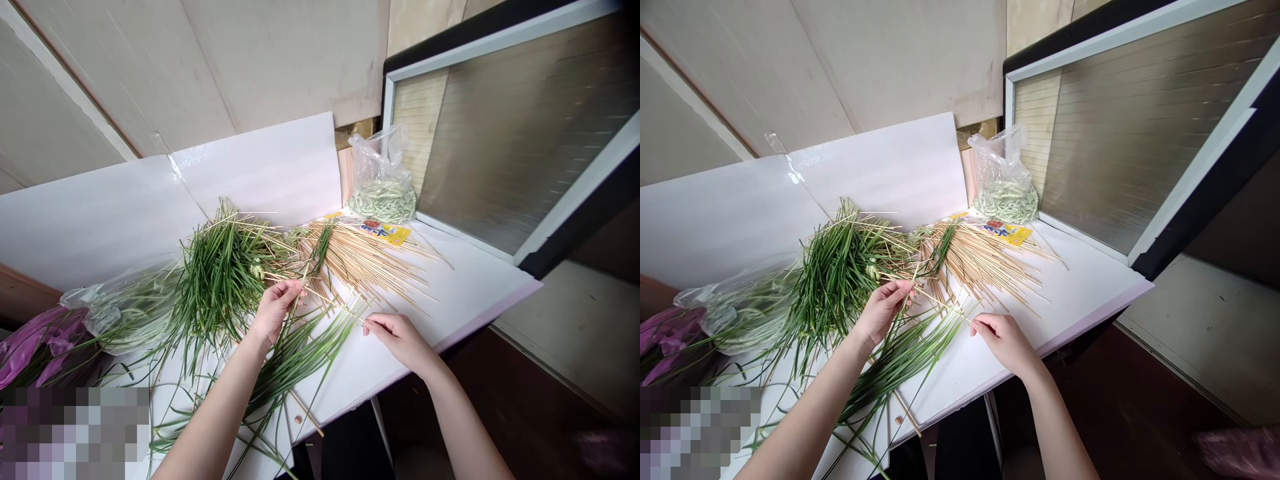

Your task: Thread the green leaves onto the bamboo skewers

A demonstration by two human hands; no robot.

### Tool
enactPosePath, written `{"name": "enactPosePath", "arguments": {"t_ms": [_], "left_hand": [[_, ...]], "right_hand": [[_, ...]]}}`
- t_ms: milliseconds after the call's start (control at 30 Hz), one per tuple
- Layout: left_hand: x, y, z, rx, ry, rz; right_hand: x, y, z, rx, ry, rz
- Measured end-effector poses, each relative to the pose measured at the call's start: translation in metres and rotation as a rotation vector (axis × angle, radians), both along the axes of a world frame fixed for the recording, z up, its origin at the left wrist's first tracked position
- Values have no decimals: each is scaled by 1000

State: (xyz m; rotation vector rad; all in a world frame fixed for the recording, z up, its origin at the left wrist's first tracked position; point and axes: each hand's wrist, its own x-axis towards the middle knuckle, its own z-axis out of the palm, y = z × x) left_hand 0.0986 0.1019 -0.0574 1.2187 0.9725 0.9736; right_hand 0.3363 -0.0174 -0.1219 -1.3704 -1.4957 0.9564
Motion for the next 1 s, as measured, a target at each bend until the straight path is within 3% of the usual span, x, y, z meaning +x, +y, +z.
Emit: {"name": "enactPosePath", "arguments": {"t_ms": [1000], "left_hand": [[0,0,-4,-36,-68,31]], "right_hand": [[0,0,-1,-12,17,4]]}}
